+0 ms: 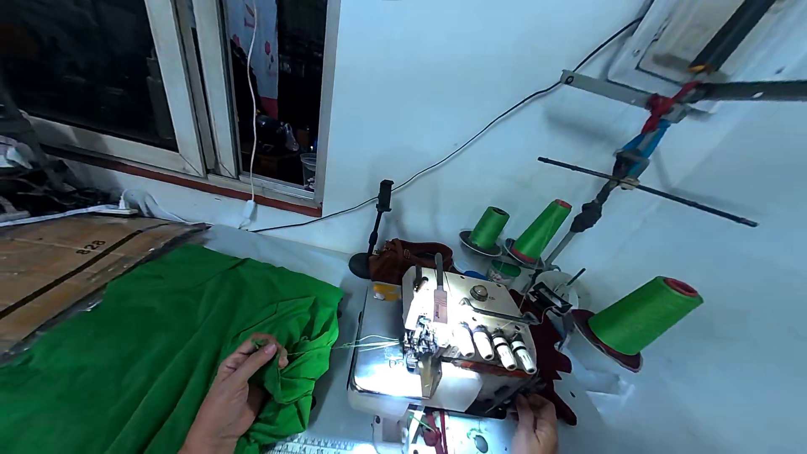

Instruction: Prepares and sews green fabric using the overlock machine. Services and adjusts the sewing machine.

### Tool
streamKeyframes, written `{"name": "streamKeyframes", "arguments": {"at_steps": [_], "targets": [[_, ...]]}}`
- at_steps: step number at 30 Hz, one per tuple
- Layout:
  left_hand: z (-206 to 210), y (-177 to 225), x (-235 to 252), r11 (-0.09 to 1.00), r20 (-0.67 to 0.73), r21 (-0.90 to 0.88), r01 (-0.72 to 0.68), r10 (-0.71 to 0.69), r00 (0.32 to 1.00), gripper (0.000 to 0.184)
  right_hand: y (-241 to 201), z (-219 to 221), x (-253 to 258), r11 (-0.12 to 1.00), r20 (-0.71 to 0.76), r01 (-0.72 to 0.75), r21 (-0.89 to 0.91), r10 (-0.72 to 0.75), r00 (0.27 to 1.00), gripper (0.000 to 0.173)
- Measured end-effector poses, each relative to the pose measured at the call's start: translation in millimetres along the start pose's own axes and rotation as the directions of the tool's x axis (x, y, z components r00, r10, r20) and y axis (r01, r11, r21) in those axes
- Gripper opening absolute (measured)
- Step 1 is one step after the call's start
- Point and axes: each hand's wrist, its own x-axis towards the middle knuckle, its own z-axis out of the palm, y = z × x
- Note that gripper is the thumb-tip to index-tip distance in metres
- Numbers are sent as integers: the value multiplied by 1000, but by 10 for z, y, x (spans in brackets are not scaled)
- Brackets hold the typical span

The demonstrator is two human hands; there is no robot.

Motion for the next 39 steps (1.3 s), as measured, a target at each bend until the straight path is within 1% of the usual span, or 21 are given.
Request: {"name": "streamKeyframes", "arguments": {"at_steps": [4,7,8,10,12,14,15,16,18,21,23,25,27,28,29,30,32,33,34,36,39], "targets": [[-24,13,-5,999,58,-39,23,-21,998,15,-110,72,23,1000,-180,-29,5,30,983,26],[-26,19,-3,998,96,-61,23,-17,995,12,-205,75,104,982,-349,-91,162,144,926,30],[-21,23,-2,997,107,-73,23,-15,994,11,-252,40,138,970,-397,-85,226,171,902,32],[-28,21,1,994,131,-103,26,-12,991,9,-368,-63,187,944,-456,4,330,155,876,24],[-37,19,1,993,156,-114,21,-3,988,9,-551,-162,95,892,-345,112,438,52,937,12],[-36,24,-4,993,168,-116,15,5,986,10,-764,-185,-142,841,-44,141,523,-139,989,18],[-38,25,-8,993,177,-115,9,11,984,10,-865,-154,-290,845,147,96,526,-201,968,21],[-41,24,-11,993,190,-117,-1,24,981,11,-975,-85,-444,867,307,27,498,-205,929,21],[-55,15,-17,993,226,-116,-25,50,973,12,-1244,96,-711,927,500,-58,370,-147,853,21],[-76,6,-19,991,247,-127,-33,64,967,12,-1479,334,-847,984,649,-59,169,-66,758,27],[-64,14,-25,991,226,-130,-24,53,973,11,-1567,449,-863,987,697,-89,136,-32,716,28],[-51,19,-28,991,205,-136,-8,36,978,8,-1636,525,-880,967,716,-199,158,26,698,25],[-43,31,-31,990,204,-139,-2,31,978,8,-1699,538,-882,929,768,-338,151,105,632,14],[-45,32,-32,990,211,-141,0,30,977,9,-1727,533,-883,919,788,-373,130,133,601,14],[-52,27,-31,989,218,-147,2,30,976,9,-1742,532,-893,930,792,-350,113,128,597,18],[-56,23,-31,989,227,-149,1,33,973,9,-1741,533,-909,963,777,-251,97,84,623,20],[-63,17,-29,988,243,-152,-4,42,969,11,-1705,559,-944,992,690,118,32,-108,716,26],[-60,17,-31,988,240,-155,-4,42,970,10,-1677,596,-952,950,633,311,-14,-233,738,27],[-56,19,-35,988,235,-156,0,37,971,10,-1674,639,-948,885,593,459,-77,-329,735,27],[-47,28,-45,987,231,-160,5,32,972,10,-1669,742,-941,793,556,587,-166,-416,720,25],[-43,29,-45,986,233,-164,9,30,972,9,-1658,884,-939,728,547,644,-236,-448,707,22]]}}
